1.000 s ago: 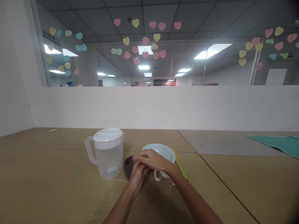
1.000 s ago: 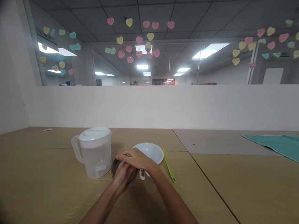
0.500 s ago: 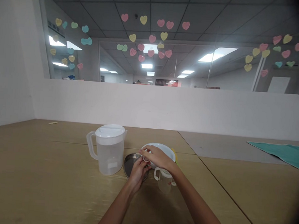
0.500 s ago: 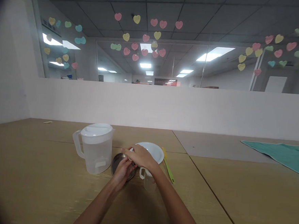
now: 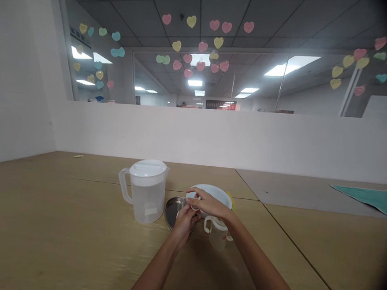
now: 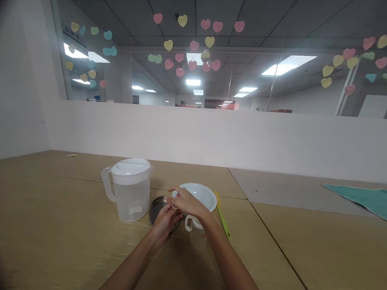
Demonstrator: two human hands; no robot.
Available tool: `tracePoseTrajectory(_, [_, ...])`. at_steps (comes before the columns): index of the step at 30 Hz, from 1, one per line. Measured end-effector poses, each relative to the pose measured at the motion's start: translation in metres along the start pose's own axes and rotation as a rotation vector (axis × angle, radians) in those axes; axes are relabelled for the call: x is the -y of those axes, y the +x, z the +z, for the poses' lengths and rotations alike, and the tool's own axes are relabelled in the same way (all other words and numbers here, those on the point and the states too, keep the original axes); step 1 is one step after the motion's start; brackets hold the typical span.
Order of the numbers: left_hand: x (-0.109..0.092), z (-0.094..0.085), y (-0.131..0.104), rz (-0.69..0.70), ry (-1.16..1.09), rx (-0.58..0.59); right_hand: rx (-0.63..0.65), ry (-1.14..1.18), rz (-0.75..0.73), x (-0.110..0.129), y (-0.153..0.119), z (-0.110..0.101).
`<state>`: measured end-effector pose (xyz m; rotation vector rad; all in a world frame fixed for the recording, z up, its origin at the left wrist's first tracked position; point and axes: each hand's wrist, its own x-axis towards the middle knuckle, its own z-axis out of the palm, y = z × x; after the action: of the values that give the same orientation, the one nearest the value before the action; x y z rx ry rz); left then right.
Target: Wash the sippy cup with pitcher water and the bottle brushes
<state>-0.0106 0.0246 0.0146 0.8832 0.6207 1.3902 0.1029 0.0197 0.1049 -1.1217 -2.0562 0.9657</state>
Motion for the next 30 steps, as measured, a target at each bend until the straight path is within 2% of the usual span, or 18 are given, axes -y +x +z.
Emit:
tracePoseTrajectory(6, [0.003,-0.001,-0.001,-0.018,0.015,0.009,-0.1,-0.088,-0.012,-0.012,0.007,0.001])
tracePoseTrajectory(12, [0.003,-0.001,0.002,-0.023,0.002,-0.005,-0.093,-0.117,-0.029,-0.008,0.004,-0.002])
tracePoseTrajectory(17, [0.003,-0.007,0.004,0.007,0.01,-0.038,-0.22,-0.46,-0.184,-0.001,0.0,-0.005])
tracePoseTrajectory(23, [0.006,-0.011,0.007,0.005,0.03,-0.018,-0.247,-0.847,-0.076,0.012,-0.006,0.003])
tracePoseTrajectory(28, [0.004,-0.008,0.005,0.052,0.078,0.028,-0.331,-1.035,-0.088,0.018,-0.006,0.018])
tracePoseTrajectory(30, [0.002,-0.006,0.004,0.11,0.136,0.036,-0.361,-1.075,-0.097,0.02,-0.005,0.022])
